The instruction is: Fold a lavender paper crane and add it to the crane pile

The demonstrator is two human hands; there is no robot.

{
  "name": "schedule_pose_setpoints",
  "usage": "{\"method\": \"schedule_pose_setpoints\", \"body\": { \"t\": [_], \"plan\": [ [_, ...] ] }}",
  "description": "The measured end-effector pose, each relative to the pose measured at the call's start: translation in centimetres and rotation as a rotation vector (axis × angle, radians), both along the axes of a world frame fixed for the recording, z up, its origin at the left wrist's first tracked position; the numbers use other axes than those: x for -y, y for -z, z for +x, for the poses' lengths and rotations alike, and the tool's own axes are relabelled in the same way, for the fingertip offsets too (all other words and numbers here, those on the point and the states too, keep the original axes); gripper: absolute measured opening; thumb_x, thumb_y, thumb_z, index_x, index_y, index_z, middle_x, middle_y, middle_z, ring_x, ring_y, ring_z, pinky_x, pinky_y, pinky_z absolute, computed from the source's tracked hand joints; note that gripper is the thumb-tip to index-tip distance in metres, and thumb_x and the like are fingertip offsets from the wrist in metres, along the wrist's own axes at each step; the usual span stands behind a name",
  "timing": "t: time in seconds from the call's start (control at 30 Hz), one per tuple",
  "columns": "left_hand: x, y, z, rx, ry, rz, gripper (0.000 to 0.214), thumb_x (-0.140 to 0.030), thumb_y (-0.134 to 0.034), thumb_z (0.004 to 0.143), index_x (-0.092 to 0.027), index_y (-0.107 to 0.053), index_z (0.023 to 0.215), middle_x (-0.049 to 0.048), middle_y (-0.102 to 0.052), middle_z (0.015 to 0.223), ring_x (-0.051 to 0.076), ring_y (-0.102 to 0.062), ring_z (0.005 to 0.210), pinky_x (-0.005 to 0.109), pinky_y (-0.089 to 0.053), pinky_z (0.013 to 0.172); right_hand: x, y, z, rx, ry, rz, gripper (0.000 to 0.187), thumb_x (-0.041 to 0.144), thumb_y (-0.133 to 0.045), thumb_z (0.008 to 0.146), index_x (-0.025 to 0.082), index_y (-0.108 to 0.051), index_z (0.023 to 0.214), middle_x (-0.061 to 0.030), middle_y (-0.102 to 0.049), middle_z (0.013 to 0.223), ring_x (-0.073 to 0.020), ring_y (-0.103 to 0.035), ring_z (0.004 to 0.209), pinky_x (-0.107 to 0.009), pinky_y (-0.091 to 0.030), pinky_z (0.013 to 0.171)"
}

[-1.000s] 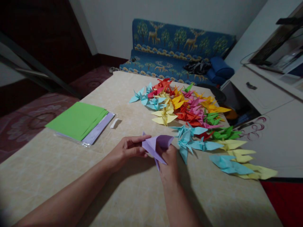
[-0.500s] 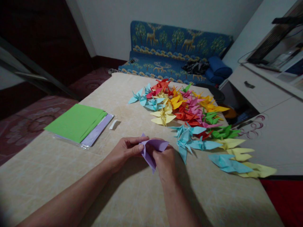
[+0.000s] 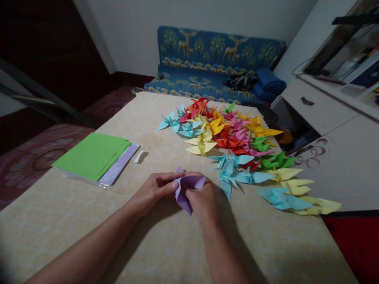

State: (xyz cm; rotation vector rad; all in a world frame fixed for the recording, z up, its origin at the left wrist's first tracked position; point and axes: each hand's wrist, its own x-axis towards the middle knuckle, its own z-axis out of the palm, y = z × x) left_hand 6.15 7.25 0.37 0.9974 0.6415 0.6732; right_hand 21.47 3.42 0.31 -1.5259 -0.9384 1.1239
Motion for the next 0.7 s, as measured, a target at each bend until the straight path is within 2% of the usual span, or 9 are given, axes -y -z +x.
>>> {"method": "schedule_pose_setpoints", "body": {
  "t": [0.17,0.27,0.47,0.7],
  "plan": [
    [-0.02,0.22,0.17,-0.023,-0.018,-0.016,0.042,-0.033,-0.078,0.076,-0.018,-0.072,0.115,0.0105,-0.074,0.104,0.016,-0.066,0.081,0.029,-0.05,0.079,0.08,-0.14,-0.09,0.07,-0.005,0.015,0.02,0.017,-0.067,0.064,0.025,-0.068,0.082,-0.0022,-0.074,0.087,-0.0225,-0.069,0.083,-0.029,-0.056,0.072],
    [0.05,0.09,0.25,-0.021,-0.008,-0.011,0.044,-0.034,-0.077,0.077,-0.018,-0.072,0.117,0.0116,-0.074,0.103,0.017,-0.066,0.081,0.03,-0.05,0.079,0.06,0.09,-0.07,0.108,0.015,0.016,0.02,0.019,-0.069,0.062,0.026,-0.067,0.081,-0.0012,-0.074,0.083,-0.023,-0.07,0.079,-0.029,-0.055,0.067],
    [0.19,-0.12,0.36,-0.039,0.009,0.029,0.048,-0.039,-0.075,0.077,-0.013,-0.071,0.117,0.0135,-0.073,0.099,0.02,-0.065,0.08,0.032,-0.049,0.077,-0.07,0.66,-0.1,0.123,0.068,0.043,0.02,0.022,-0.07,0.06,0.026,-0.069,0.08,-0.0009,-0.075,0.078,-0.0254,-0.071,0.074,-0.031,-0.055,0.061],
    [0.1,-0.22,0.43,-0.074,-0.025,-0.005,0.043,-0.034,-0.076,0.076,-0.011,-0.074,0.112,0.0097,-0.073,0.086,0.016,-0.062,0.07,0.029,-0.048,0.072,0.04,0.62,-0.39,0.069,0.107,0.017,0.02,0.021,-0.07,0.06,0.026,-0.072,0.078,0.0003,-0.076,0.074,-0.0239,-0.071,0.07,-0.03,-0.055,0.059]
  ]
}}
